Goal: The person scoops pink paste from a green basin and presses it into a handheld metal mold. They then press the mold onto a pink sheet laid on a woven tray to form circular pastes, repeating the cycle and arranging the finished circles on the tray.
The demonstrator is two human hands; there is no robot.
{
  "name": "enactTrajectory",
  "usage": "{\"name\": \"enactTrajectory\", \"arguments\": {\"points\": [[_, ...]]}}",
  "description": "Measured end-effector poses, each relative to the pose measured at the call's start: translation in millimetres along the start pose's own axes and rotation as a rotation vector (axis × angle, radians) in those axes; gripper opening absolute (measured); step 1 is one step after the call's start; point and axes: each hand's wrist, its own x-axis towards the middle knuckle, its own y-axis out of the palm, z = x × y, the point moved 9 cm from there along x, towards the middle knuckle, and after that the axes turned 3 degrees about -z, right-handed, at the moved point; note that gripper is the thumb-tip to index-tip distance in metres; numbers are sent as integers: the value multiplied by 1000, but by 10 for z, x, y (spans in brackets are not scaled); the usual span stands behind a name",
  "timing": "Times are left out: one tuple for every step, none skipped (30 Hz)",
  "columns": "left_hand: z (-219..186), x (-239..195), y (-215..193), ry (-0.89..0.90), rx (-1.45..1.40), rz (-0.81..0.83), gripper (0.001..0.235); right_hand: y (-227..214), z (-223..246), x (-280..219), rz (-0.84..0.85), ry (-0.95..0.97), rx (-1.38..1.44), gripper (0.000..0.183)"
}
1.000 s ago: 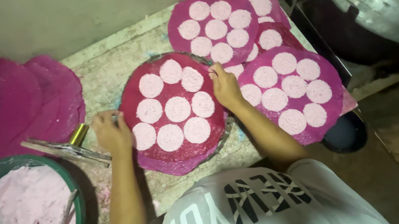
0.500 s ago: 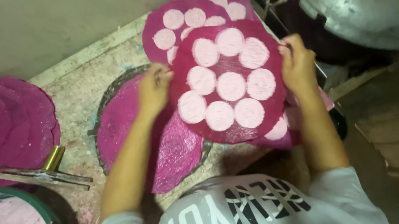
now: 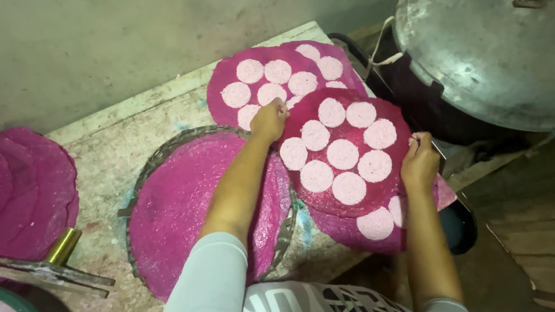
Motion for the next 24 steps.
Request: {"name": "enactTrajectory", "arguments": {"points": [[29, -31, -44, -3, -8, -11, 12, 15, -15, -9, 2, 14, -19, 9], [67, -60, -115, -29, 3, -15, 13, 24, -18, -22, 5, 28, -39, 10], [114, -138, -192, -68, 11, -17, 14, 12, -29, -63, 19, 40, -62, 11], [163, -236, -293, -106, 18, -18, 16, -52, 41, -110, -25, -15, -94, 12], [173, -379, -468, -66, -55, -54, 18, -81, 183, -130, -62, -82, -117, 14], [197, -572, -677, -25, -127, -93, 21, -119, 362, -164, -100, -150, -137, 15], [250, -792, -965, 11, -190, -150, 25, -33, 518, -175, -31, -125, -34, 16], [345, -1050, -1218, -1, -243, -193, 25, 32, 704, -229, 41, -99, 66, 16], [467, -1354, -1454, -17, -293, -240, 25, 120, 912, -304, 121, -71, 166, 17], [595, -1675, -1674, -30, -342, -288, 25, 242, 1217, -396, 215, -105, 249, 17], [757, -2064, -1926, -53, -337, -378, 24, 381, 1577, -519, 317, -144, 331, 16], [918, -2469, -2159, -76, -329, -468, 23, 525, 1954, -670, 422, -182, 412, 16], [1057, -2904, -2334, -104, -315, -557, 23, 638, 2380, -853, 509, -288, 510, 17], [1205, -3331, -2443, -178, -265, -610, 21, 736, 2790, -1058, 596, -392, 610, 18], [1333, -3701, -2520, -241, -216, -656, 19, 876, 3135, -1275, 722, -428, 685, 18], [1440, -4072, -2562, -305, -167, -700, 17, 996, 3476, -1518, 849, -464, 757, 19], [1539, -4409, -2575, -352, -180, -700, 18, 1109, 3830, -1801, 949, -509, 738, 20], [1629, -4713, -2568, -397, -184, -697, 18, 1232, 4184, -2106, 1048, -557, 718, 21], [1712, -4948, -2511, -428, -184, -677, 18, 1277, 4532, -2403, 1075, -677, 748, 24], [1807, -5138, -2450, -448, -190, -650, 18, 1345, 4871, -2718, 1098, -798, 778, 27], [1864, -5336, -2313, -477, -204, -634, 18, 1439, 5149, -2994, 1073, -843, 790, 35], [1917, -5530, -2180, -503, -222, -616, 18, 1543, 5406, -3278, 1047, -888, 803, 44], [1976, -5634, -2051, -511, -244, -587, 18, 1755, 5575, -3588, 1109, -895, 688, 48], [2023, -5726, -1924, -519, -265, -553, 18, 1940, 5693, -3903, 1170, -899, 572, 53]]}}
